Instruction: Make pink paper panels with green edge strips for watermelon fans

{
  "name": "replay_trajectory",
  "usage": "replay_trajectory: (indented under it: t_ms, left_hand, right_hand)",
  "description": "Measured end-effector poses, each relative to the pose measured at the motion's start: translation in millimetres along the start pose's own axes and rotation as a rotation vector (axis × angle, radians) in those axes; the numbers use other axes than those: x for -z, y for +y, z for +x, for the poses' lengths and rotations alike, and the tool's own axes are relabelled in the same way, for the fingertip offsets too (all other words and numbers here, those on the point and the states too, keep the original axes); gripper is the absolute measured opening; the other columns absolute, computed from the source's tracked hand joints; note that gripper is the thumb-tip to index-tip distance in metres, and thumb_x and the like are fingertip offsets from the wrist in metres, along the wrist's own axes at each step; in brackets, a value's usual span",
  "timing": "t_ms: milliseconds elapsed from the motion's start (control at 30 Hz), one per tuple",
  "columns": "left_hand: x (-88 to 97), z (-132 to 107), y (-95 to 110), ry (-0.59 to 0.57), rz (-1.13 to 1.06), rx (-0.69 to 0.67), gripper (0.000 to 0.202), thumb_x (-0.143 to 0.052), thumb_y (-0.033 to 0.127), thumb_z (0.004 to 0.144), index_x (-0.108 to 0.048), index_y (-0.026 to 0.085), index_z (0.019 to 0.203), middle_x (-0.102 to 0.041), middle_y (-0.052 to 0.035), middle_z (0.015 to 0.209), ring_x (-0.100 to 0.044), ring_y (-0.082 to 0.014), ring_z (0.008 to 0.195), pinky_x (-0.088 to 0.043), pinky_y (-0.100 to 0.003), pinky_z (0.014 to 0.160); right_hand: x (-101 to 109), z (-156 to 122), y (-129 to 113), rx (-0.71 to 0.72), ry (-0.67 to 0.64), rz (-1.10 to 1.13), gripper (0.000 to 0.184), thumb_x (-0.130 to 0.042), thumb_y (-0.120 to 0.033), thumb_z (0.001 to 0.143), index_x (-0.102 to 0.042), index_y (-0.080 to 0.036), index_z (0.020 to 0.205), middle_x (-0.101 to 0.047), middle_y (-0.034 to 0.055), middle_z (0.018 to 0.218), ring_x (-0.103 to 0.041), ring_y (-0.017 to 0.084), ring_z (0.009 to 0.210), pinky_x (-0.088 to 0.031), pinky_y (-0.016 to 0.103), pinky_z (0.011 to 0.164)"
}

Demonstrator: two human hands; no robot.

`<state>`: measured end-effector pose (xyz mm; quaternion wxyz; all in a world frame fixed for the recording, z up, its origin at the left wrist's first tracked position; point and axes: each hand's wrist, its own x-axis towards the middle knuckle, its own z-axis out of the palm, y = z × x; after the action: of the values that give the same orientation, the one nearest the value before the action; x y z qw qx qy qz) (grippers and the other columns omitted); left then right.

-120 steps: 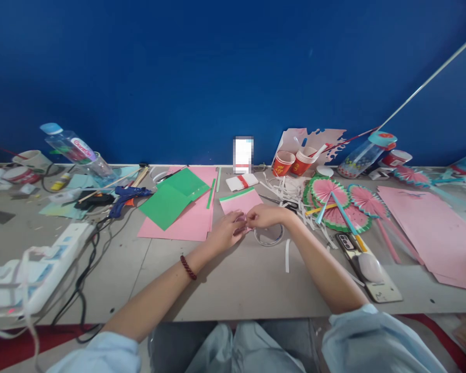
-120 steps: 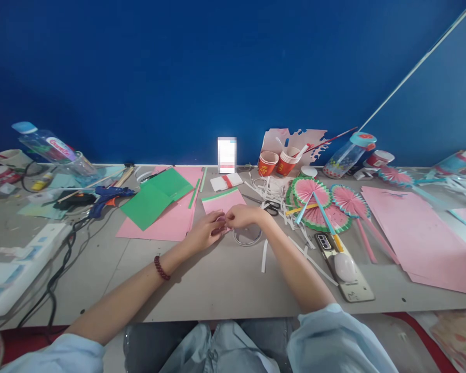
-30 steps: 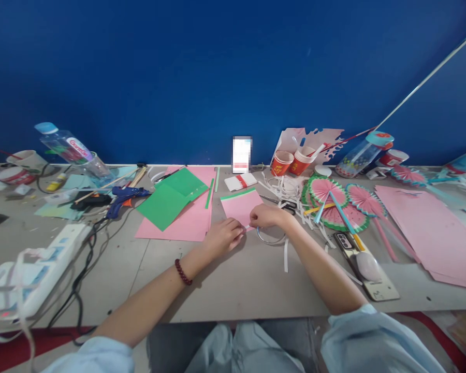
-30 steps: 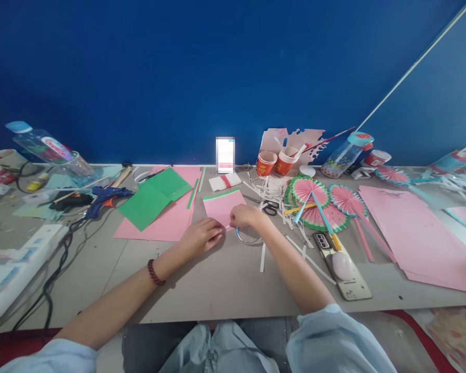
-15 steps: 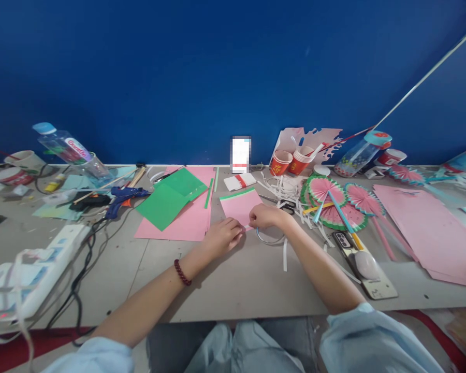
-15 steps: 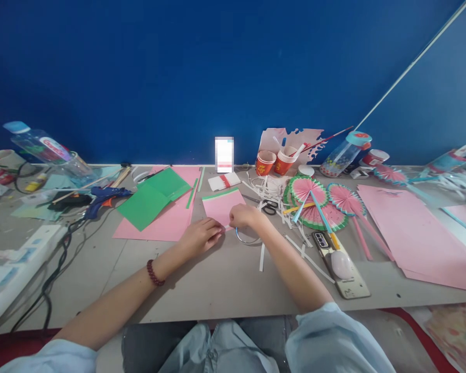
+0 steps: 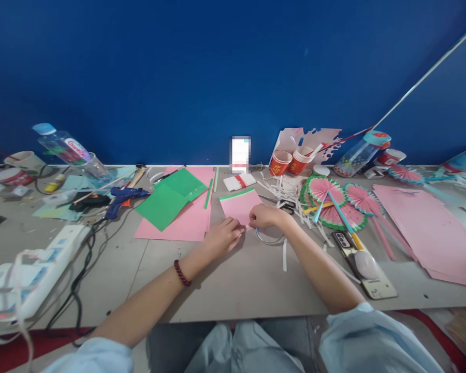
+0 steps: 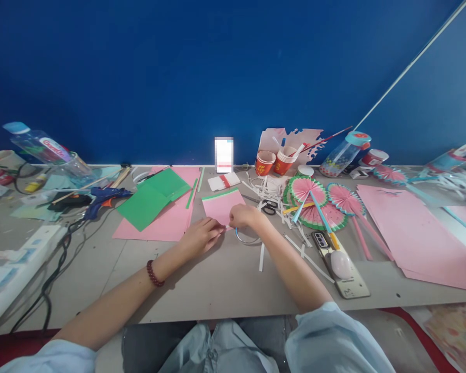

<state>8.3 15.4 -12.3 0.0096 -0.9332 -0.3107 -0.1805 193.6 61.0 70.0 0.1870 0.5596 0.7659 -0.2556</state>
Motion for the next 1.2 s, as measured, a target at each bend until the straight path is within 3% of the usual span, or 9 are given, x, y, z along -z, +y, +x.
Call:
replay_trajectory:
  t_ms: [233, 433, 567, 767, 867, 1067, 1200]
  left_hand:
    - [-1.0, 0, 0, 0.012, -0.037, 0.031, 0.014, -0.052, 0.019, 0.089, -0.066, 0.017, 0.094, -0.060, -0.0071, 0.087, -0.060, -0.0188, 0.086, -0.050, -0.030, 0.071]
    - [1.0, -2, -3, 0.109, -0.228, 0.103, 0.014, -0.053, 0.019, 0.085, -0.067, 0.019, 0.082, -0.068, -0.0066, 0.091, -0.065, -0.0173, 0.088, -0.054, -0.028, 0.075]
    - [13.3, -2, -10, 0.077, -0.418, 0.164, 0.014, -0.053, 0.020, 0.082, -0.067, 0.019, 0.078, -0.071, -0.0056, 0.093, -0.067, -0.0168, 0.084, -0.054, -0.027, 0.073]
    - [19.3, -2, -19, 0.096, -0.627, 0.311, 0.038, -0.040, 0.008, 0.076, -0.060, 0.019, 0.107, -0.069, -0.0051, 0.106, -0.066, -0.0168, 0.092, -0.053, -0.029, 0.081]
    - [15.0, -2, -19, 0.086, -0.549, 0.320, 0.040, -0.039, 0.008, 0.079, -0.057, 0.020, 0.113, -0.067, -0.0041, 0.110, -0.065, -0.0161, 0.094, -0.053, -0.028, 0.080]
    - [9.1, 1, -5, 0.006, -0.195, 0.050, 0.032, -0.047, 0.016, 0.085, -0.060, 0.019, 0.115, -0.064, -0.0092, 0.110, -0.059, -0.0216, 0.097, -0.049, -0.035, 0.083]
    - [7.2, 2, 2, -0.060, -0.028, 0.007, 0.031, -0.051, 0.026, 0.087, -0.061, 0.017, 0.116, -0.062, -0.0117, 0.109, -0.054, -0.0247, 0.098, -0.048, -0.039, 0.082]
  right_hand:
    - [0, 2, 2, -0.015, -0.010, -0.010, 0.022, -0.060, -0.030, 0.076, -0.072, -0.017, 0.087, -0.072, 0.0092, 0.088, -0.065, 0.019, 0.078, -0.039, 0.023, 0.056]
    - [0, 3, 3, -0.001, -0.015, -0.020, 0.025, -0.059, -0.031, 0.076, -0.072, -0.016, 0.092, -0.072, 0.0096, 0.088, -0.065, 0.020, 0.080, -0.040, 0.023, 0.058]
    - [0, 4, 3, 0.019, -0.014, -0.022, 0.023, -0.059, -0.029, 0.076, -0.073, -0.016, 0.089, -0.072, 0.0091, 0.087, -0.064, 0.019, 0.078, -0.039, 0.023, 0.056]
    - [2, 2, 1, 0.008, -0.059, 0.003, 0.021, -0.058, -0.027, 0.077, -0.072, -0.015, 0.083, -0.072, 0.0082, 0.083, -0.063, 0.018, 0.072, -0.037, 0.023, 0.053]
    - [1, 3, 1, 0.015, -0.040, -0.011, 0.021, -0.058, -0.028, 0.076, -0.072, -0.014, 0.085, -0.072, 0.0088, 0.086, -0.063, 0.018, 0.074, -0.037, 0.023, 0.053]
    - [0, 2, 2, 0.013, -0.019, -0.023, 0.024, -0.059, -0.029, 0.076, -0.072, -0.015, 0.090, -0.072, 0.0095, 0.090, -0.064, 0.019, 0.079, -0.037, 0.023, 0.055]
    - [1, 2, 3, 0.022, -0.012, -0.020, 0.022, -0.059, -0.029, 0.076, -0.072, -0.015, 0.087, -0.072, 0.0092, 0.088, -0.064, 0.019, 0.078, -0.037, 0.022, 0.054]
